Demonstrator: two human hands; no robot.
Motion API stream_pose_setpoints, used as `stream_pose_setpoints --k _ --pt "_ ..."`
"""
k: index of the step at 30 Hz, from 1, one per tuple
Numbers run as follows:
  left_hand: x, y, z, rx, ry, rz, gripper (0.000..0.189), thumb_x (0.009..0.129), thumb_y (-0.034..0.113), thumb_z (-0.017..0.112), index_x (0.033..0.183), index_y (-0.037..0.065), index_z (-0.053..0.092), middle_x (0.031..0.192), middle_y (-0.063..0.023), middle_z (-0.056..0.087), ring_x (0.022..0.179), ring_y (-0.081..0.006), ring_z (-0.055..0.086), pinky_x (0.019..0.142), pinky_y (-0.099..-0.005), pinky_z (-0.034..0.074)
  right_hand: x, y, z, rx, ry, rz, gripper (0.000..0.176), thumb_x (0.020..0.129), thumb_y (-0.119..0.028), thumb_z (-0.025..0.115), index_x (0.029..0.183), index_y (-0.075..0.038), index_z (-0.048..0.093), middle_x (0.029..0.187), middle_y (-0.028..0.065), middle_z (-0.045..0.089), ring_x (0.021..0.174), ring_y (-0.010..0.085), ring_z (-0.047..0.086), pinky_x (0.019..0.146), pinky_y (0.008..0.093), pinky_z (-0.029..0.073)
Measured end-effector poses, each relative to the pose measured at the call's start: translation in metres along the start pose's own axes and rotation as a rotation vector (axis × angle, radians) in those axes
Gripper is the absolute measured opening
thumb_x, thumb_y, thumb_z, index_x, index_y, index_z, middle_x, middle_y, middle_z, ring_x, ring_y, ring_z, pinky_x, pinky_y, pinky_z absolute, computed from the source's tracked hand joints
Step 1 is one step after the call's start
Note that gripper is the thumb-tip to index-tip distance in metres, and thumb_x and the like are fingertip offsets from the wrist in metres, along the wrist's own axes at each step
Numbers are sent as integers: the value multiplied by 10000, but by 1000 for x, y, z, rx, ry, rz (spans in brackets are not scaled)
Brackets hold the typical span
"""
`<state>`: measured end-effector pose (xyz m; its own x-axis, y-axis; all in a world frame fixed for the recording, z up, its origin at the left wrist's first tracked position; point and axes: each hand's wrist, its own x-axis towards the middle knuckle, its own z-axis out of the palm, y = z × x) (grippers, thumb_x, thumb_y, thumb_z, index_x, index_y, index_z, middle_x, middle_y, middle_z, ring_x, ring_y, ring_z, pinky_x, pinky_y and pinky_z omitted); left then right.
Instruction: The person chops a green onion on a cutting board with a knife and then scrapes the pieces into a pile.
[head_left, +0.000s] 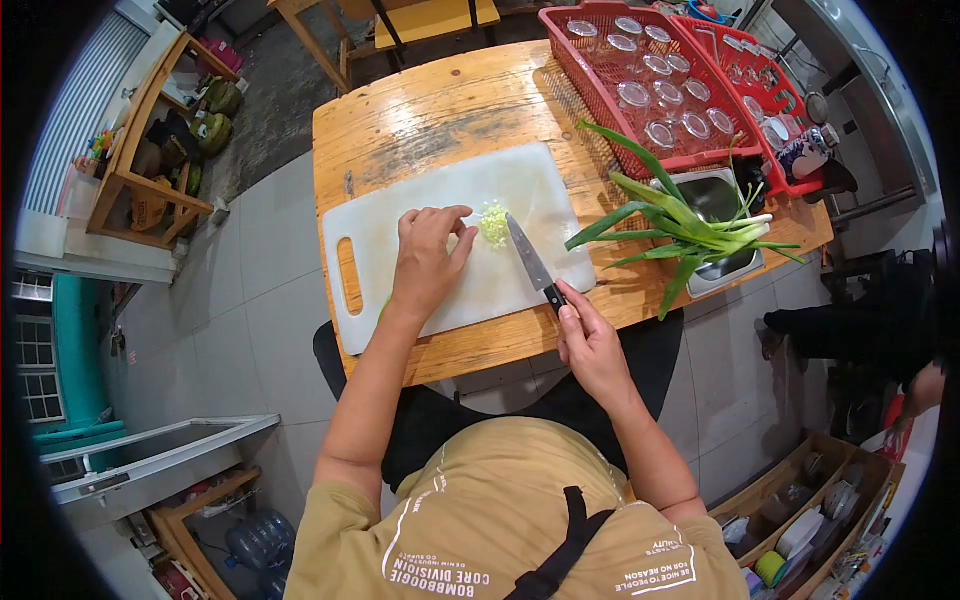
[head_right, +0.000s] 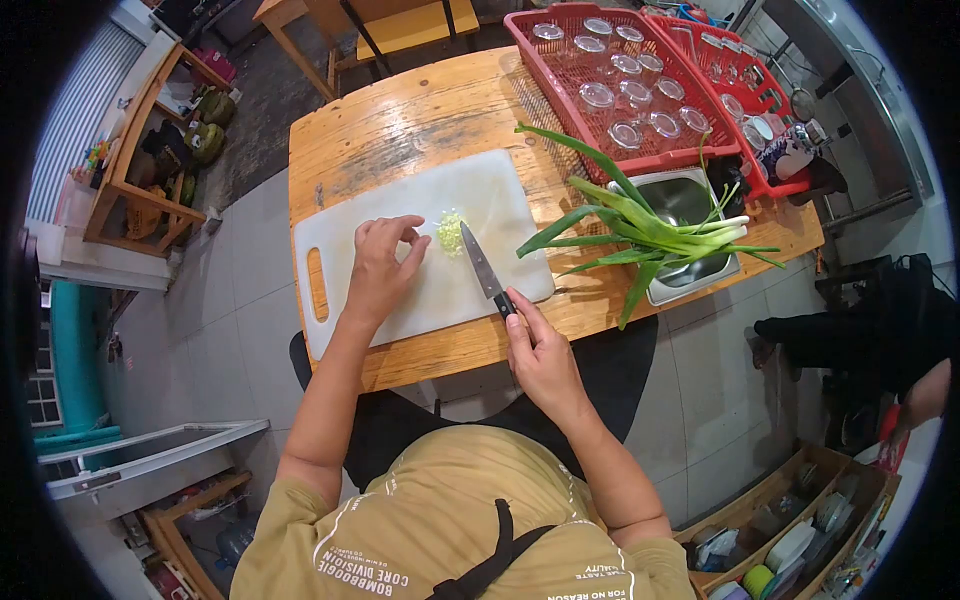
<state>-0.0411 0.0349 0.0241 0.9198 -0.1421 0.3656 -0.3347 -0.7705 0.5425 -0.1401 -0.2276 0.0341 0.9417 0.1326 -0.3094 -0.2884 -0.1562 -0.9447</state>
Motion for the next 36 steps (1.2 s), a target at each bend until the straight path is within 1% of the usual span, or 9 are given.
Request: stream_pose_setpoints --k 5,8,11,19,22,24,28,32,36 --pt "-10 -13 -7 89 33 83 271 932 54 744 1201 75 722 1117 -70 732 1150 -283 667 1135 -482 411 -5 1 1 -59 12 -6 476 1170 -276 552 1601 -74 551 655 7 540 602 88 536 592 305 468" --pt "-19 -12 -10 119 53 66 260 926 98 770 1179 71 715 1158 -97 712 1179 -311 654 1123 -473 418 -7 3 1 -108 11 -15 468 1165 -269 557 1592 -79 563 654 38 556 603 109 548 607 323 482" --pt "-29 -7 -16 126 0 -61 267 920 126 786 1173 83 715 1176 -102 705 1183 -310 643 1102 -464 426 -8 4 3 -140 13 -39 460 1159 -265 564 1578 -73 576 679 79 590 612 132 568 632 336 502" --pt "-39 -14 -3 144 -17 -47 194 895 162 833 1058 81 765 1059 -77 699 1056 -282 648 957 -431 467 -10 7 7 -176 22 -117 455 1151 -256 575 1566 -72 587 807 139 686 663 164 606 707 338 536" --pt "-34 -13 2 173 10 -2 162 907 153 823 1039 74 773 1025 -75 704 1016 -285 650 921 -422 474 -13 -2 6 -157 -21 13 459 1148 -250 579 1570 -70 579 884 159 730 695 173 621 736 337 543" --pt "-31 -8 3 180 5 3 157 909 151 820 1036 71 773 1027 -77 703 1012 -288 650 921 -422 480 -13 -3 6 -184 -19 9 462 1147 -249 581 1573 -69 574 962 169 760 711 167 625 742 324 542" --pt "-27 -10 7 170 3 -1 155 920 149 804 1031 47 768 1020 -104 712 1011 -307 668 922 -436 519 -11 8 9 -180 20 -101 463 1147 -245 582 1576 -70 571 991 180 773 704 171 623 735 330 540" --pt "-24 -13 7 144 5 18 164 923 147 800 1034 32 762 1001 -118 717 982 -322 677 898 -443 551 -14 0 9 -198 -7 -34 471 1145 -256 579 1579 -74 565 999 214 766 711 223 663 744 359 548" --pt "-18 -17 0 135 -93 40 143 959 129 766 1046 16 755 1004 -136 721 984 -333 693 883 -448 568 -14 -6 9 -280 -28 28 475 1142 -271 581 1576 -77 565 1032 238 758 752 273 700 765 368 557"
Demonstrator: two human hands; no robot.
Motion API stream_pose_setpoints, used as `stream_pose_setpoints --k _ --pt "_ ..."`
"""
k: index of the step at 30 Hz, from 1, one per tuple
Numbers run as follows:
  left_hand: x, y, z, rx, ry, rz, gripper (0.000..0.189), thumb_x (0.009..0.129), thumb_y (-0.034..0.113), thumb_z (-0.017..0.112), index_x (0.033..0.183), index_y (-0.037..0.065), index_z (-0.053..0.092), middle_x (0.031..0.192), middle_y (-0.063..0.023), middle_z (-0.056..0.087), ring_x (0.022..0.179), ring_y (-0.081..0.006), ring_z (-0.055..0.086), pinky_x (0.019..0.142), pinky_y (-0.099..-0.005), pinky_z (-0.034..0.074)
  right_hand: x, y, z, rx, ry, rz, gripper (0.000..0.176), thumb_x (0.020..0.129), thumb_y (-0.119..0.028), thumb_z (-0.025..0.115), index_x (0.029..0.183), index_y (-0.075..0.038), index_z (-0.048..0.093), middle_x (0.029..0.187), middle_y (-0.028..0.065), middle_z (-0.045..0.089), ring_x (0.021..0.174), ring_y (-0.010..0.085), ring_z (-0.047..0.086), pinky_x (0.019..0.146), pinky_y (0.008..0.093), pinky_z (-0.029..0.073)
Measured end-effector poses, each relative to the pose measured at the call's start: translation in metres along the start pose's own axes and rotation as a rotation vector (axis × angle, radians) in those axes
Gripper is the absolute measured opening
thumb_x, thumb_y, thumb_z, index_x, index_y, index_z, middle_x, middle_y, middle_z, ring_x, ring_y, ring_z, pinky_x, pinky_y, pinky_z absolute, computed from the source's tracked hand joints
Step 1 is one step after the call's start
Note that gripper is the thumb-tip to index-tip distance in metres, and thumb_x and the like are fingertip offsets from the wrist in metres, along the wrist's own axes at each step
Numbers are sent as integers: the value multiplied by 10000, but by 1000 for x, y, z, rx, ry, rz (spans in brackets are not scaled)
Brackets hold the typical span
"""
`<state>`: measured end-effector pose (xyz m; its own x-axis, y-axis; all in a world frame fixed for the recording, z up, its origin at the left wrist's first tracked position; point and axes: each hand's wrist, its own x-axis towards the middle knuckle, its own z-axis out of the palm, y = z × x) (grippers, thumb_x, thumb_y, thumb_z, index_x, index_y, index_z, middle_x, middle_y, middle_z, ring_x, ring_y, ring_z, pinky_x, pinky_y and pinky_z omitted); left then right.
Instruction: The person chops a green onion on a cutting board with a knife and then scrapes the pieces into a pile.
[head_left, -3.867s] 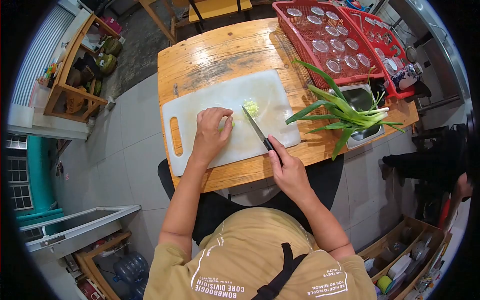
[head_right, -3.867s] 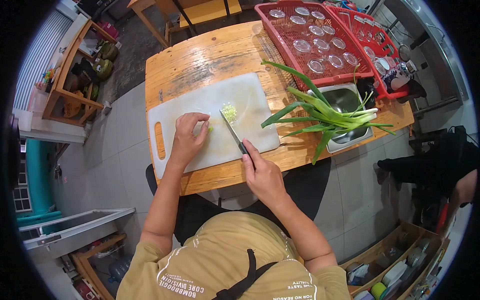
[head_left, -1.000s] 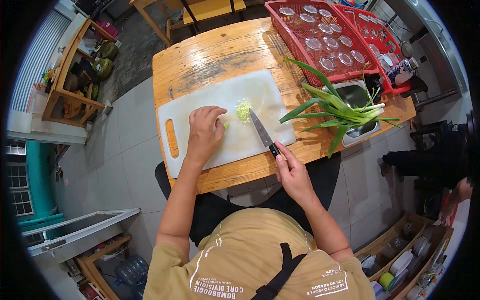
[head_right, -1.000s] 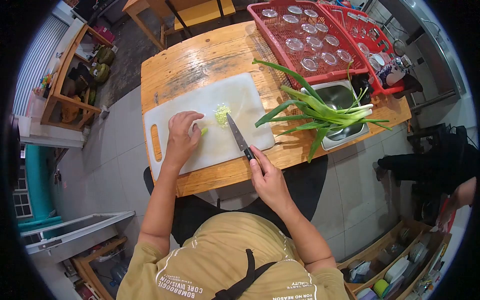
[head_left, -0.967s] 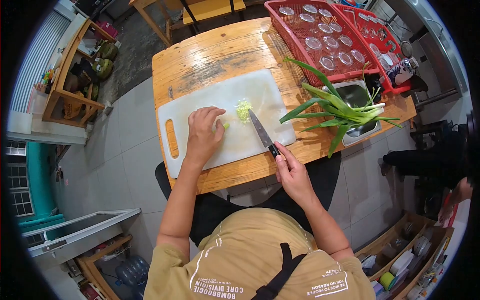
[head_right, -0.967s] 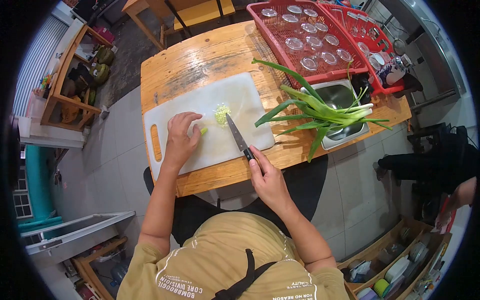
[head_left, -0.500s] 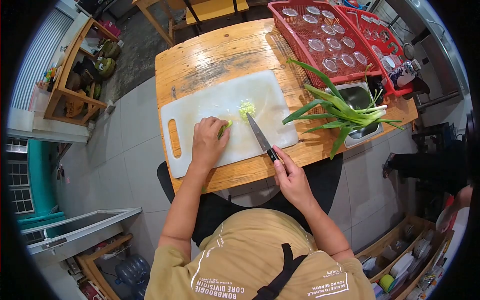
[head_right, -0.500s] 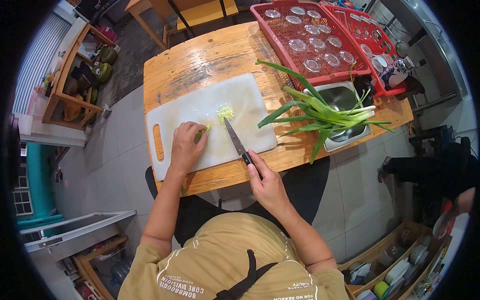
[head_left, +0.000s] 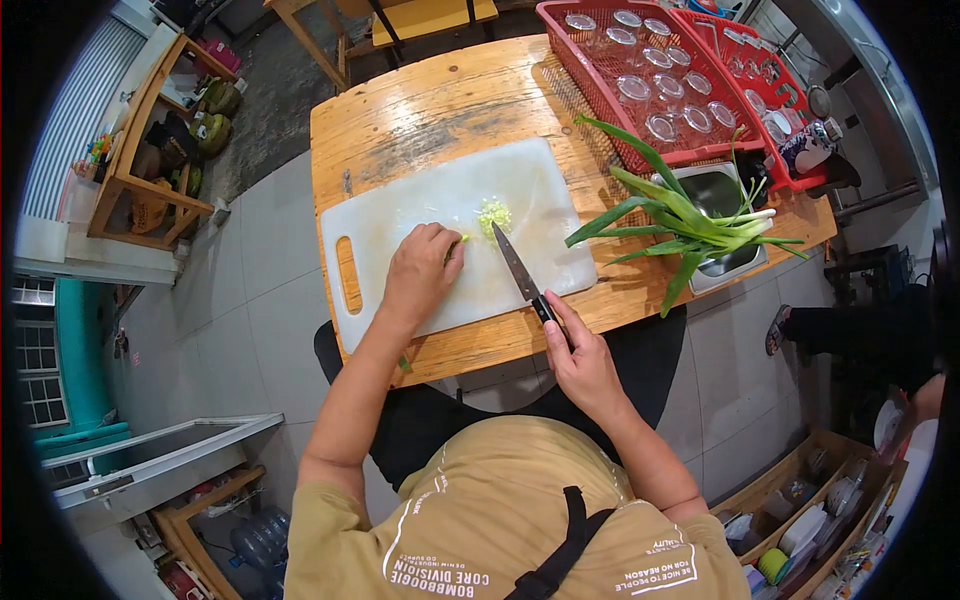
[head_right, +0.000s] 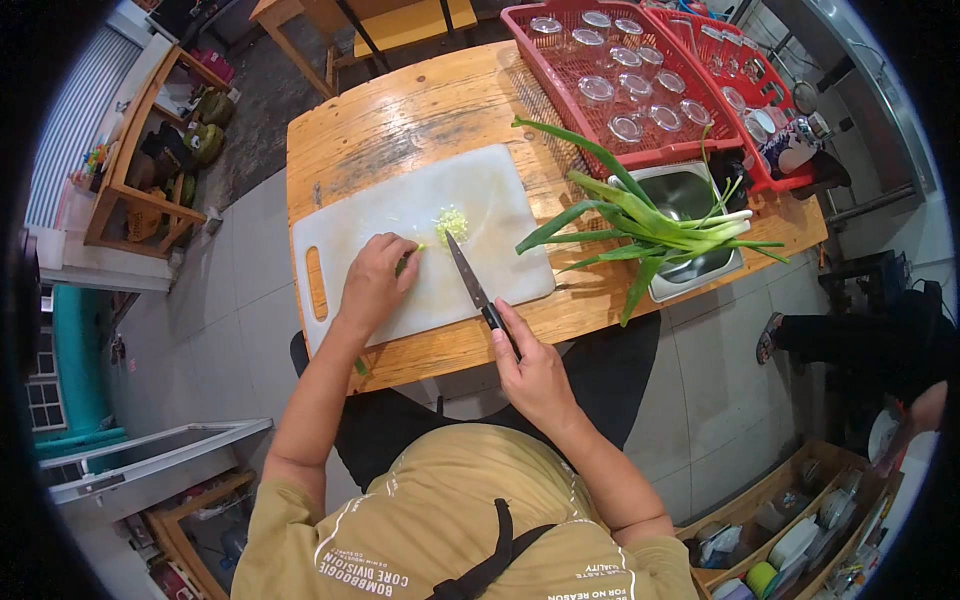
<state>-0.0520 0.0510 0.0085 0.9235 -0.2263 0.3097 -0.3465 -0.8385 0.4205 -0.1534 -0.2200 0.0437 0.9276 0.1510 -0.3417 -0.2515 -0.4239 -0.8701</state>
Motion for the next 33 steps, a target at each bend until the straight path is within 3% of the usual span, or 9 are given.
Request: stream_pose_setpoints --k 7,10,13,15,20,23,25,28,33 --pt "26 -4 -29 -91 -354 -72 168 1025 142 692 1076 2 769 1022 -162 727 1012 -374 702 907 -473 579 -1 8 6 44 44 -86 469 1141 -265 585 1567 -70 570 1044 246 764 810 313 731 795 382 565" --pt "40 -13 -32 -138 -427 -41 182 1031 152 687 1099 10 779 1025 -159 732 1007 -375 710 917 -470 580 0 8 8 54 69 -148 469 1141 -265 586 1564 -64 570 1026 250 761 803 324 733 788 386 565" --pt "47 -20 -31 -88 -436 58 161 1032 133 698 1113 13 768 1059 -158 729 981 -355 726 893 -448 586 -2 3 5 31 -9 -17 470 1141 -267 584 1563 -59 570 1012 253 758 811 330 742 790 391 567" --pt "50 -19 -34 -76 -468 42 158 1029 135 701 1110 20 773 1058 -156 729 980 -350 731 887 -442 591 -2 8 6 42 39 -99 468 1142 -267 581 1561 -58 570 984 257 754 798 336 744 777 398 567" --pt "54 -18 -38 -5 -539 9 126 997 132 724 1070 39 768 1050 -130 725 960 -333 735 863 -434 602 -2 11 4 23 40 -75 465 1143 -266 576 1557 -55 573 965 264 750 767 347 742 756 408 566" --pt "51 -9 -36 126 -498 76 103 963 127 744 1023 43 745 1023 -105 715 932 -321 730 840 -439 602 -1 9 5 29 47 -94 465 1142 -264 575 1556 -52 572 985 272 754 776 351 747 760 410 568" --pt "42 -8 -26 146 -265 155 90 944 119 751 992 49 724 1013 -89 706 912 -307 728 814 -447 603 -1 2 4 33 23 -59 466 1142 -262 575 1556 -49 571 1014 276 759 802 355 755 776 409 572" --pt "20 2 -6 32 -131 109 69 916 94 758 924 55 701 935 -91 652 945 -309 693 804 -455 583 0 -3 3 18 3 3 462 1141 -257 576 1554 -49 572 1075 280 766 868 368 765 814 408 575" --pt "-4 11 9 28 74 41 122 908 111 812 1017 74 771 1037 -74 708 1057 -307 674 908 -443 540 -1 5 10 29 102 -225 478 1140 -246 575 1582 -67 545 1299 293 727 1147 422 745 974 433 573"
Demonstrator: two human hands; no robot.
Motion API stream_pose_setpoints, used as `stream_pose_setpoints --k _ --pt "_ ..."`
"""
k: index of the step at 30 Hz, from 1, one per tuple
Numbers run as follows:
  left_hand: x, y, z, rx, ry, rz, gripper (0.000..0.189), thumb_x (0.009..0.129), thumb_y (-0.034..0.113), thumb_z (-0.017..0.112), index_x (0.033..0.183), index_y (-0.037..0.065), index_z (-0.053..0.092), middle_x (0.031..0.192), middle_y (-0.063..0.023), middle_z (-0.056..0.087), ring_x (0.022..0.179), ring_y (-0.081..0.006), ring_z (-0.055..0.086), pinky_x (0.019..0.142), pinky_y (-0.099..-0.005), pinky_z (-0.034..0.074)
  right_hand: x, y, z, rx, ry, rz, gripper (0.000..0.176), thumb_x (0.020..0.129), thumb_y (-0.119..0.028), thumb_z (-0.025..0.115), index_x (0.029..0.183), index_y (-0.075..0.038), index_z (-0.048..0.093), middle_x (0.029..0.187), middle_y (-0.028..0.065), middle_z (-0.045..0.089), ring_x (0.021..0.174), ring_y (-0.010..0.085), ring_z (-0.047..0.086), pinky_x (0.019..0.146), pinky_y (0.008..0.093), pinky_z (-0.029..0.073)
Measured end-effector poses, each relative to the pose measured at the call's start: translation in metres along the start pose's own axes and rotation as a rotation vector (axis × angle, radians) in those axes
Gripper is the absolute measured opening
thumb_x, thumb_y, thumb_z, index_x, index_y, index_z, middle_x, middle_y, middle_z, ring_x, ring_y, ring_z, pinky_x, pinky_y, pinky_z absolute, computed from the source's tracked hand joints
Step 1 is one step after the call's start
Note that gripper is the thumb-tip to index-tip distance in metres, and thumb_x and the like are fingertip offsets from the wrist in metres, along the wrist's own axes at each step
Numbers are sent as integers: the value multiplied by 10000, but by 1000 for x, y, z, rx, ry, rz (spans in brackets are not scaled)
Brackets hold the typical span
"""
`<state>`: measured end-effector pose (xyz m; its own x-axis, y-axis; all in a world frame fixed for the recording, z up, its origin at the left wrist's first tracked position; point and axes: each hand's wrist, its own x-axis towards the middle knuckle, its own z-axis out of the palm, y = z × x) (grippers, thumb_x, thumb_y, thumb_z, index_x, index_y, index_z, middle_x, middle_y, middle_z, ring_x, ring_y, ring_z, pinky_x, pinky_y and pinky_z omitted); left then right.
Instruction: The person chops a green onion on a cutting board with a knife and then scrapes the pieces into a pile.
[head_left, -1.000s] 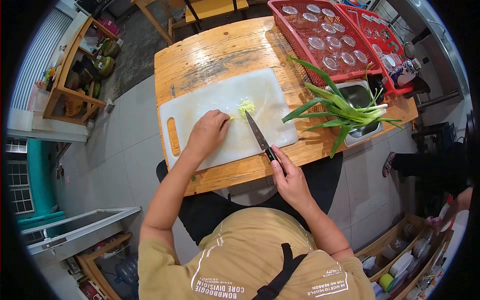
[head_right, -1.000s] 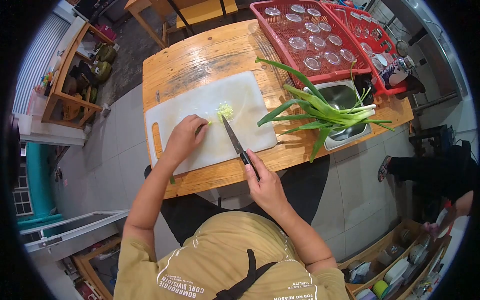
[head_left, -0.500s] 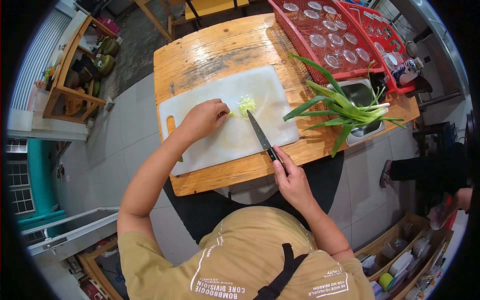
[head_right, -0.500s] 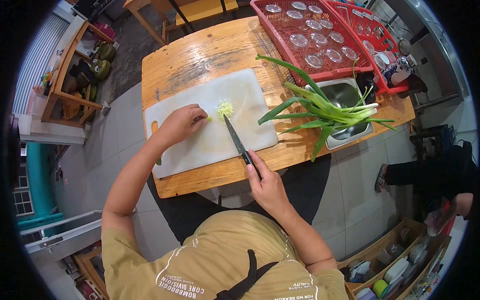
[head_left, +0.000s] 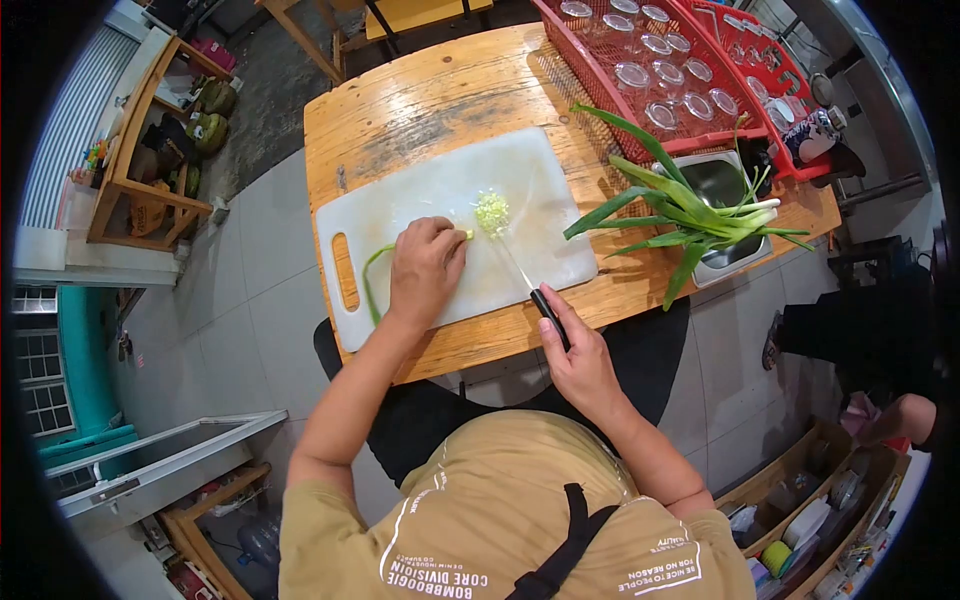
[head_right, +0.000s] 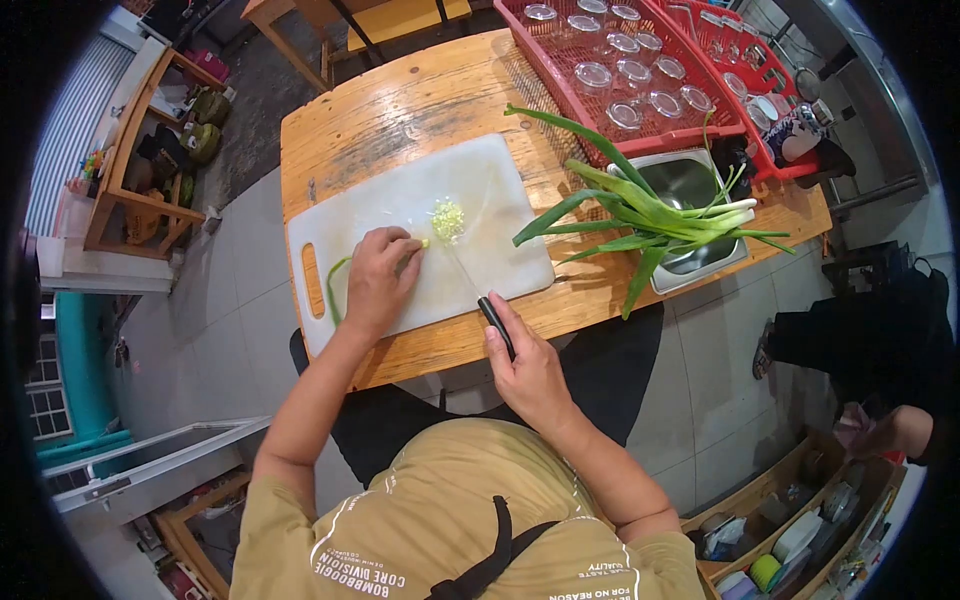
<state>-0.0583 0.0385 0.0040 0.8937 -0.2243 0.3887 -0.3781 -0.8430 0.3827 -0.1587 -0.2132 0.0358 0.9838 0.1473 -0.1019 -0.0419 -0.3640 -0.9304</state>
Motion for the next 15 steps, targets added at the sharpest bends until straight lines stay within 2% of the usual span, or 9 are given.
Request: stream_pose_setpoints --k 1,3,7,9,10,12,15 --pt "-3 2 3 -24 64 -26 138 902 111 822 1029 76 782 1051 -74 715 1073 -306 661 928 -440 521 -1 2 2 0 0 0 478 1140 -246 575 1582 -67 545 1299 293 727 1147 422 745 974 433 573" --pt "-6 8 5 7 93 -36 139 905 112 821 1034 75 786 1066 -75 722 1064 -300 663 927 -436 514 -3 5 9 -19 -28 -42 502 1145 -234 550 1623 -88 498 1397 297 685 1243 461 699 1032 456 561" --pt "-7 12 10 25 153 -82 137 909 121 818 1035 72 794 1063 -80 724 1043 -293 662 916 -430 505 -5 9 22 -84 -5 -113 525 1145 -214 528 1656 -116 453 1352 294 696 1177 486 702 994 490 567" --pt "-7 13 14 7 157 -106 137 906 121 815 1032 71 794 1053 -81 722 1032 -296 660 911 -434 508 -5 9 27 -139 -31 -95 544 1139 -203 528 1670 -136 435 1226 275 718 1067 478 715 922 524 574" --pt "-6 13 16 -15 161 -132 136 903 122 812 1028 70 794 1042 -82 719 1021 -300 658 907 -437 511 -5 9 30 -135 -29 -96 544 1139 -203 528 1670 -136 435 1226 275 718 1067 478 715 922 524 574" --pt "-5 13 17 -21 159 -144 132 896 114 806 1018 66 789 1034 -88 716 1006 -306 655 901 -441 516 -5 10 33 -191 -15 -154 566 1127 -190 549 1678 -152 426 1089 246 703 955 448 715 836 532 577" --pt "-4 12 22 -22 164 -172 117 879 113 802 988 74 784 1021 -82 715 988 -300 652 887 -434 516 -4 9 37 -220 -10 -196 573 1122 -178 560 1679 -158 428 1033 219 679 895 426 712 785 514 584"
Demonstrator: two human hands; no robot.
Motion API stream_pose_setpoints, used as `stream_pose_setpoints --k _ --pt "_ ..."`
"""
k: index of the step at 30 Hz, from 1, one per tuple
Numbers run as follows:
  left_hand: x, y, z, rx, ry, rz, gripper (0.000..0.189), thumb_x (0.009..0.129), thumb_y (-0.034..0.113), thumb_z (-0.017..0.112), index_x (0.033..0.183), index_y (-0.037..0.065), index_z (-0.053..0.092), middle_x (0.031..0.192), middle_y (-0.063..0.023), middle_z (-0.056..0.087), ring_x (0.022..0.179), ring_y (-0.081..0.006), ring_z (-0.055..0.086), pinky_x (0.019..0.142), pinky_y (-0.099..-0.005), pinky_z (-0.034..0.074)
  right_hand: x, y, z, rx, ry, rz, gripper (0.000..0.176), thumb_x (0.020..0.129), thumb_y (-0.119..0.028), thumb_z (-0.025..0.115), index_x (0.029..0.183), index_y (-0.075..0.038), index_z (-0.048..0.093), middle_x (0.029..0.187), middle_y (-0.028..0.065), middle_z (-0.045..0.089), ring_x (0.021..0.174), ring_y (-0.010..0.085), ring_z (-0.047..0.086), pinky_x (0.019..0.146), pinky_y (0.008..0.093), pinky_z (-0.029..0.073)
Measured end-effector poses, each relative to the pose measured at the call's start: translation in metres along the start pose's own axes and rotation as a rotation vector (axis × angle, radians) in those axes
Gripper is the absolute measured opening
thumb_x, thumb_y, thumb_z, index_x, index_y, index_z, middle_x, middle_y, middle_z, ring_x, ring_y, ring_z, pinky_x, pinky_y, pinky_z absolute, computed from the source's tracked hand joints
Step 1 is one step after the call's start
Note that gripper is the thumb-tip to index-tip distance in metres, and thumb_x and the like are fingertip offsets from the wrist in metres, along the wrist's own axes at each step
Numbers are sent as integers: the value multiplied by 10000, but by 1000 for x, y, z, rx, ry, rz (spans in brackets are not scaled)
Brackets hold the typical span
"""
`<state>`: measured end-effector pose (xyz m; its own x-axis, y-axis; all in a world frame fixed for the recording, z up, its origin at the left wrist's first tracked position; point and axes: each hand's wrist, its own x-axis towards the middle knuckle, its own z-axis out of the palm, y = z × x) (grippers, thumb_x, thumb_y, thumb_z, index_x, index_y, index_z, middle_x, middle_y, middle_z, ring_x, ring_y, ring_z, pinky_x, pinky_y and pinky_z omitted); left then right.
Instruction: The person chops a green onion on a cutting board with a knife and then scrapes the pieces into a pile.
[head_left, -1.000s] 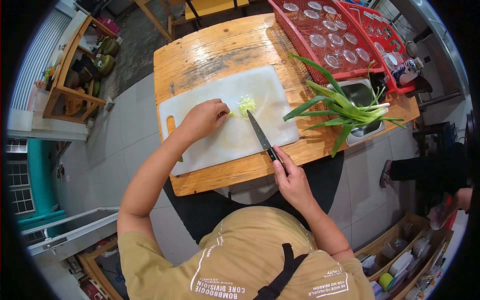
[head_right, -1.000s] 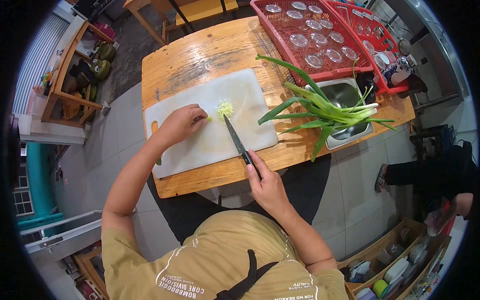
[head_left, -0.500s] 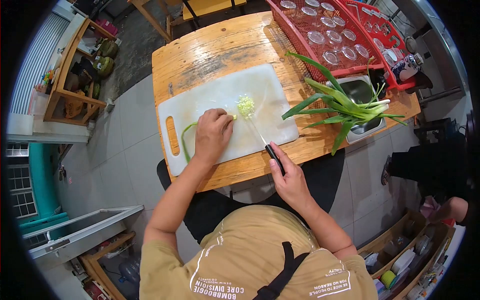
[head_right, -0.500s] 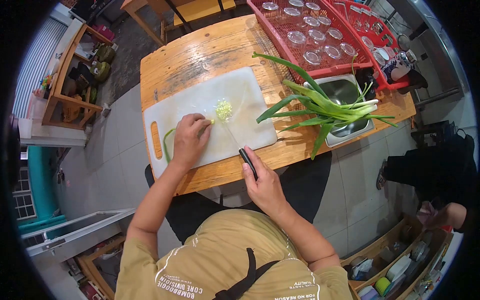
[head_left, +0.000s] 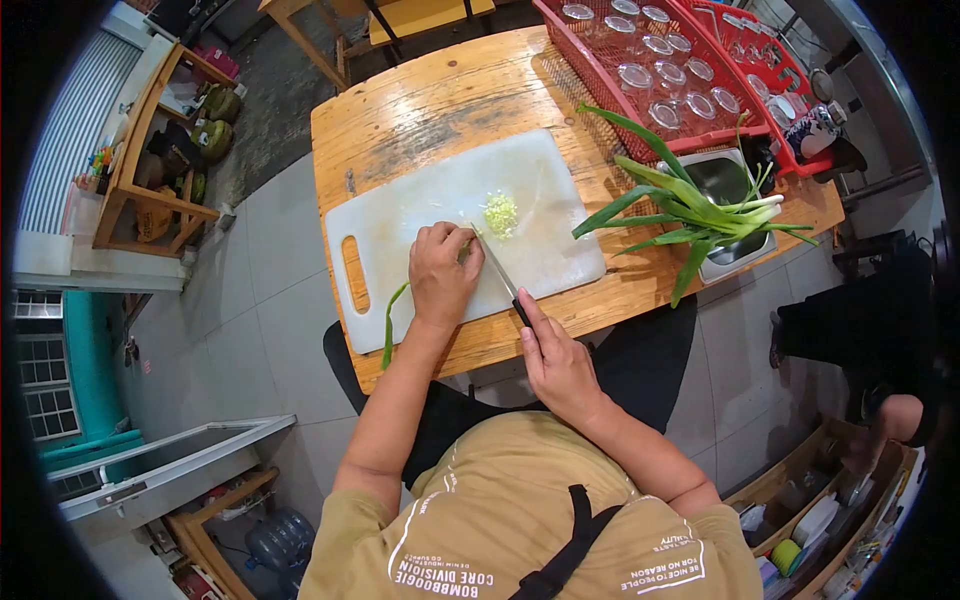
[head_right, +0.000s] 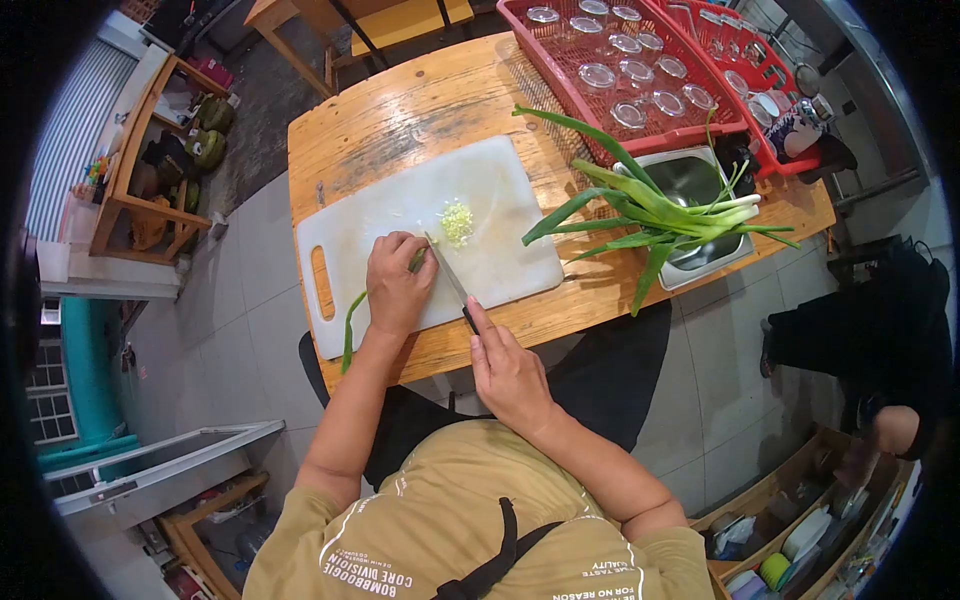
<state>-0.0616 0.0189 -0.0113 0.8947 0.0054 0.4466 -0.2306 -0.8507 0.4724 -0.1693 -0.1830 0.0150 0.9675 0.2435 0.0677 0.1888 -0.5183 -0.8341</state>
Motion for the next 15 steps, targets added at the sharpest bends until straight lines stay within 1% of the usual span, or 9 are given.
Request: stream_pose_setpoints --k 1,5,7,11,13,15 --pt "0 0 2 10 10 -13 105 869 120 804 967 87 784 1016 -70 718 985 -288 652 879 -424 511 0 0 1 1 6 4 573 1122 -178 560 1679 -158 428 1033 219 679 895 426 712 785 514 584" --pt "0 2 5 13 32 -31 101 860 122 802 953 91 778 1012 -69 716 983 -289 651 877 -431 513 2 1 4 -30 23 -22 578 1119 -167 566 1680 -158 428 1026 201 656 862 418 702 768 505 587" --pt "1 4 5 4 15 -51 116 878 109 780 973 46 761 1006 -108 704 956 -324 643 886 -445 528 2 2 4 -24 29 -17 578 1119 -167 565 1680 -157 428 1022 195 649 853 416 697 766 506 587" --pt "3 1 6 10 -8 -44 123 881 120 786 980 49 765 1007 -105 705 959 -316 646 886 -441 528 2 3 2 -29 -13 12 581 1119 -175 562 1683 -158 423 1000 191 638 845 407 693 765 504 587" --pt "3 -2 8 -18 -10 -77 112 867 141 803 970 101 783 1009 -76 715 958 -304 653 890 -439 523 2 2 1 -34 -26 26 581 1121 -178 561 1684 -159 422 991 190 633 840 406 691 765 502 588" --pt "3 -3 8 -25 -19 -82 123 873 138 800 990 104 789 1020 -76 718 965 -305 655 895 -441 525 3 2 0 -20 -33 25 583 1121 -188 565 1685 -157 421 995 189 633 853 404 696 777 495 591"
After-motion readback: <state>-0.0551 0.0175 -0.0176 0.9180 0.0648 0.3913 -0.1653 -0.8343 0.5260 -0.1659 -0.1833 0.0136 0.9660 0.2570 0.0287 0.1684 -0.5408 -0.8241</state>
